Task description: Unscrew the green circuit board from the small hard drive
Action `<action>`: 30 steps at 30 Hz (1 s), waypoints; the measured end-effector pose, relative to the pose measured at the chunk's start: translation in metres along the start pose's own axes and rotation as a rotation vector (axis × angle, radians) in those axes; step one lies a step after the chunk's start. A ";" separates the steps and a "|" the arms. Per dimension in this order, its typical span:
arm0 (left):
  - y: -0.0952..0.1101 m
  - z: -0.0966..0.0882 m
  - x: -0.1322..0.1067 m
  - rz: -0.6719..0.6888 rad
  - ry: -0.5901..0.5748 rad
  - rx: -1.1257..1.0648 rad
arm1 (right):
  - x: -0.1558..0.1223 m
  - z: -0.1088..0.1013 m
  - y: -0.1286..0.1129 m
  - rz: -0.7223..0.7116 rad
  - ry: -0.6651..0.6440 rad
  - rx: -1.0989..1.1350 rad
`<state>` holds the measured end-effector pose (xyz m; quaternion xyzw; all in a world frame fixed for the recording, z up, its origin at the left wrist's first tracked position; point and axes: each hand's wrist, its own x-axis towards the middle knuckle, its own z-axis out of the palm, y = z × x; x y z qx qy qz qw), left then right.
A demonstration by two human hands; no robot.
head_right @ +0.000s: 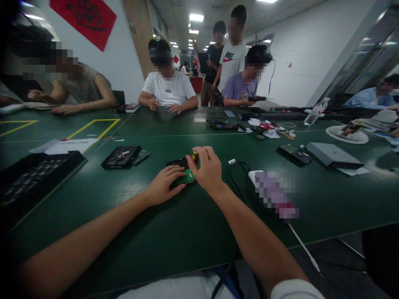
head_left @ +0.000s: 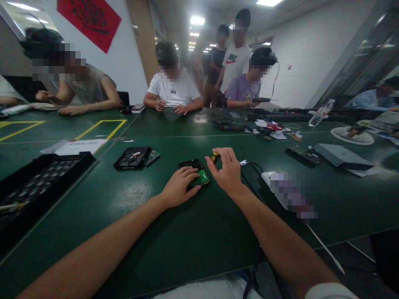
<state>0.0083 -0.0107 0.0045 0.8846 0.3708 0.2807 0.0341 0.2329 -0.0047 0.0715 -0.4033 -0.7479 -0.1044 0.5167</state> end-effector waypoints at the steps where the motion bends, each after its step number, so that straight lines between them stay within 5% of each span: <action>1: 0.000 0.000 0.000 -0.001 0.003 -0.002 | 0.000 0.000 0.000 0.004 0.000 -0.009; 30: 0.001 -0.001 0.000 0.000 -0.011 0.013 | -0.001 0.002 0.001 0.013 -0.034 0.059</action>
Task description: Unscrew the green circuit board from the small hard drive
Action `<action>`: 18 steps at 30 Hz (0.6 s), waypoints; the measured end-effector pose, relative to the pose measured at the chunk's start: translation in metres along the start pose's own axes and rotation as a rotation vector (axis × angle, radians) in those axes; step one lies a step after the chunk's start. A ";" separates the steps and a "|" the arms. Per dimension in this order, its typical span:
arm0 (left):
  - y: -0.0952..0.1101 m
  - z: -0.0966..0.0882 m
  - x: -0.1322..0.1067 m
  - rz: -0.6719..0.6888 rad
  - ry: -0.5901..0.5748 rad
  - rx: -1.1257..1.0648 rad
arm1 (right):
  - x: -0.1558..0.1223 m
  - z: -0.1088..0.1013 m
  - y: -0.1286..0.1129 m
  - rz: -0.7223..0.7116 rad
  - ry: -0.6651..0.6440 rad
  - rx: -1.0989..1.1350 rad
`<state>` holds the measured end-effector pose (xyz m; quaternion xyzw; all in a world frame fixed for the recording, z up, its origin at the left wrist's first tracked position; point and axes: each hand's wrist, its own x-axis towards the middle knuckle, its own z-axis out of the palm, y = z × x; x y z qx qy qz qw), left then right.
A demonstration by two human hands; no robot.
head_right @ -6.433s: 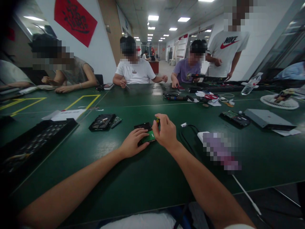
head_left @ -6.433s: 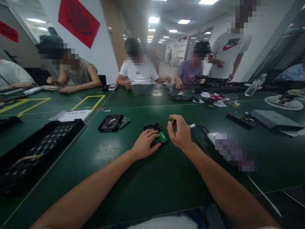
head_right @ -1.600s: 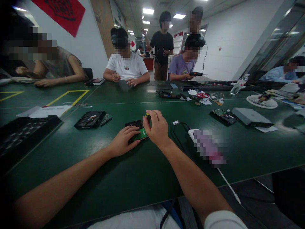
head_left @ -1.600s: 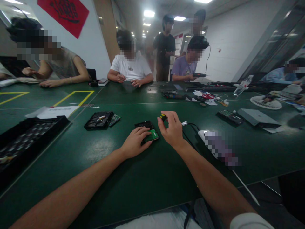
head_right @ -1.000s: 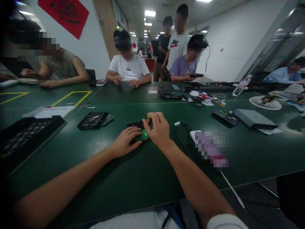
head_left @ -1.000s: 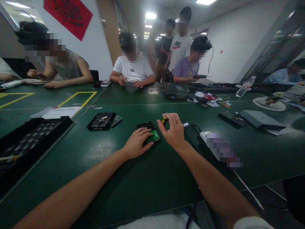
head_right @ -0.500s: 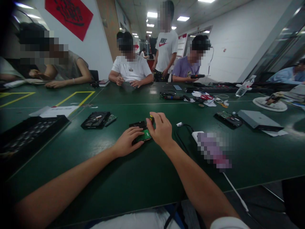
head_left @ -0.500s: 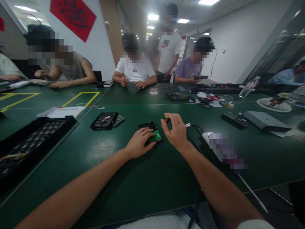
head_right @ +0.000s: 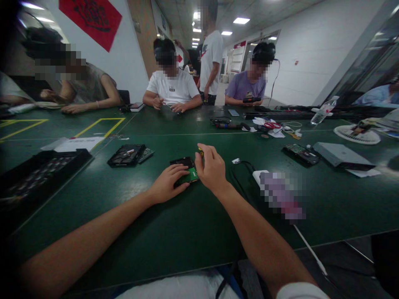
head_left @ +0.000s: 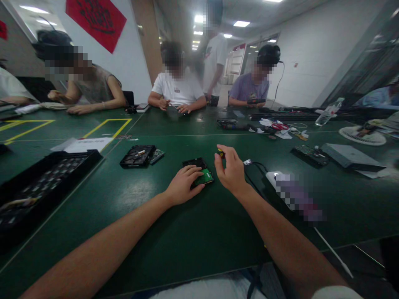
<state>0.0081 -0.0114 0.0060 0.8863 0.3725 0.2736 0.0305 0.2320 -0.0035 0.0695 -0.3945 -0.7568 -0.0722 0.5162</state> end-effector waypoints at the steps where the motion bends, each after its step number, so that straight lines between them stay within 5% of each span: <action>1: 0.000 0.000 0.000 -0.001 -0.002 -0.001 | 0.000 0.000 0.000 0.002 0.008 -0.017; 18: -0.002 0.002 0.000 0.005 0.021 -0.035 | 0.001 0.000 0.000 -0.016 0.013 -0.024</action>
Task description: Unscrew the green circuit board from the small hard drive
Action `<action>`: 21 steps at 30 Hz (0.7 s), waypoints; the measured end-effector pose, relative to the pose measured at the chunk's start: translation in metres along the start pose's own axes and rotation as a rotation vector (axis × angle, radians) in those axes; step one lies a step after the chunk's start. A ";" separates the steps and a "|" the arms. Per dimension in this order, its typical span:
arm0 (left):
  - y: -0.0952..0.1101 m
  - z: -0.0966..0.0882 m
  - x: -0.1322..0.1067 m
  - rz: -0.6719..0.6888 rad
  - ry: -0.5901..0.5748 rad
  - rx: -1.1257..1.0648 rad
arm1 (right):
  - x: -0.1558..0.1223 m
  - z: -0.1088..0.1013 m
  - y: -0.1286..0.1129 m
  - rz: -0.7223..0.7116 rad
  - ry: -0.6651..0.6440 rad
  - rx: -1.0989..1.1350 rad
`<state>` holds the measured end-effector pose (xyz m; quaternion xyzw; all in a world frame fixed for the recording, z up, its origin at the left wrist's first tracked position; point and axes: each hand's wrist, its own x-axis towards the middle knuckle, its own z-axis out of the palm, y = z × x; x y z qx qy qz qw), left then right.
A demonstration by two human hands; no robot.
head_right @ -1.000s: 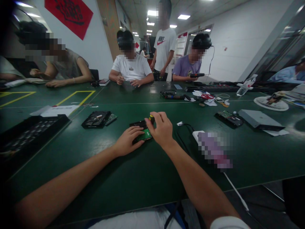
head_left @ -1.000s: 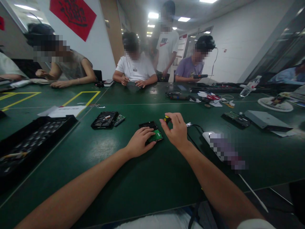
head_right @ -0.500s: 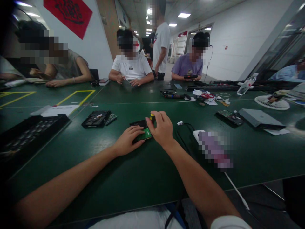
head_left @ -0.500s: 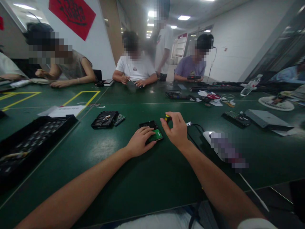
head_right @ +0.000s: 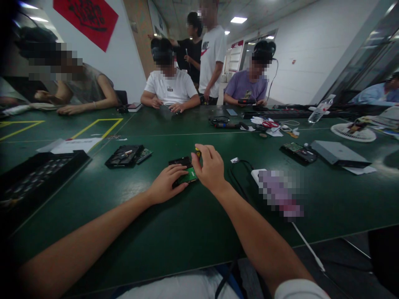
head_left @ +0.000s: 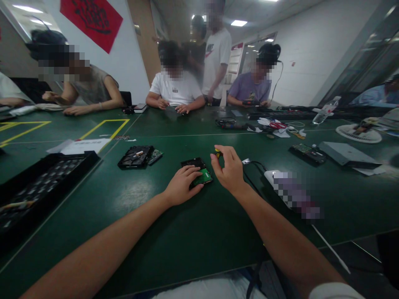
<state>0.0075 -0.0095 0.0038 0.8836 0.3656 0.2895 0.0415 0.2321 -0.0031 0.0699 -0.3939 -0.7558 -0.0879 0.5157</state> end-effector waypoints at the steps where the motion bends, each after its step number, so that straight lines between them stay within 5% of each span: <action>1: 0.000 0.000 0.000 0.000 0.001 0.005 | 0.000 0.000 0.000 0.002 0.007 -0.010; 21: 0.000 0.001 0.000 0.006 0.004 0.014 | -0.001 -0.001 -0.002 -0.020 -0.017 0.012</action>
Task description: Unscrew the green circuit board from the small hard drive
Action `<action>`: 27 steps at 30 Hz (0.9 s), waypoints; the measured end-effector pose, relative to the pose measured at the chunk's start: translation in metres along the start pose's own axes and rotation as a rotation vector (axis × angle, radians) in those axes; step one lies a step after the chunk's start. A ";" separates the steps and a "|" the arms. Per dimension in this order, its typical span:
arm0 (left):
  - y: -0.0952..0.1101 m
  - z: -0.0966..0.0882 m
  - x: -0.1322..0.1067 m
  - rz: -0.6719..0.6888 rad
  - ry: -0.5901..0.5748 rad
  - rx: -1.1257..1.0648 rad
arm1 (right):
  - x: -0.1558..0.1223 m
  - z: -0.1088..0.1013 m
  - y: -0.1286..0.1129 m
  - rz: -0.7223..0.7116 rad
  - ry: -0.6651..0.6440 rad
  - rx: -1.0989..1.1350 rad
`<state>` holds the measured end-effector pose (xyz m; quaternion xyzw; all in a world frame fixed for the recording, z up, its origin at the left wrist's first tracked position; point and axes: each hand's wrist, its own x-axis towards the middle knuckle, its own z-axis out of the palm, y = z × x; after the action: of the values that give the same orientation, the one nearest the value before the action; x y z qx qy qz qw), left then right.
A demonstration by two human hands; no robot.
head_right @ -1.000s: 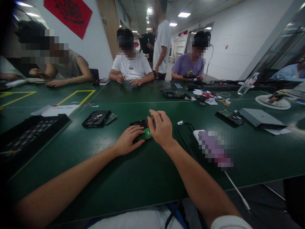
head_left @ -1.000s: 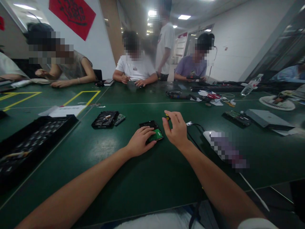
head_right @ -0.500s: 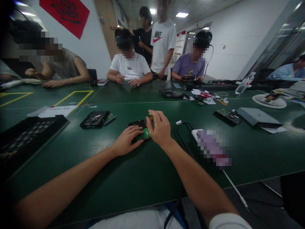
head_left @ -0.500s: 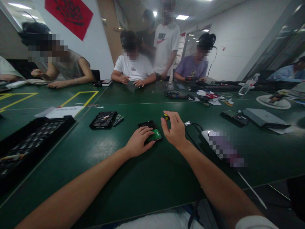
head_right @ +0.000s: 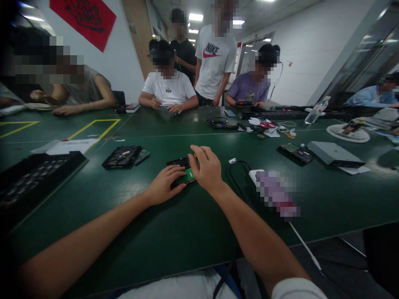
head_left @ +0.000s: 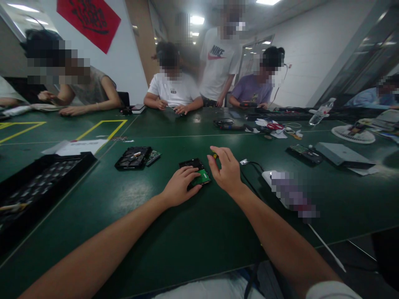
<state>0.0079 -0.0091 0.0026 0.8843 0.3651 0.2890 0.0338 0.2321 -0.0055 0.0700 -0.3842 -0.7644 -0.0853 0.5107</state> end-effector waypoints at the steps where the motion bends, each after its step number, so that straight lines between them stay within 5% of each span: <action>1: 0.000 0.000 0.000 0.000 0.000 0.001 | 0.000 0.000 0.000 0.000 -0.013 0.014; 27: 0.000 -0.001 0.000 -0.019 -0.025 -0.003 | -0.002 0.004 0.003 0.020 0.031 0.006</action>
<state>0.0075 -0.0095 0.0036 0.8843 0.3727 0.2780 0.0425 0.2321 -0.0020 0.0662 -0.3890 -0.7526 -0.0839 0.5246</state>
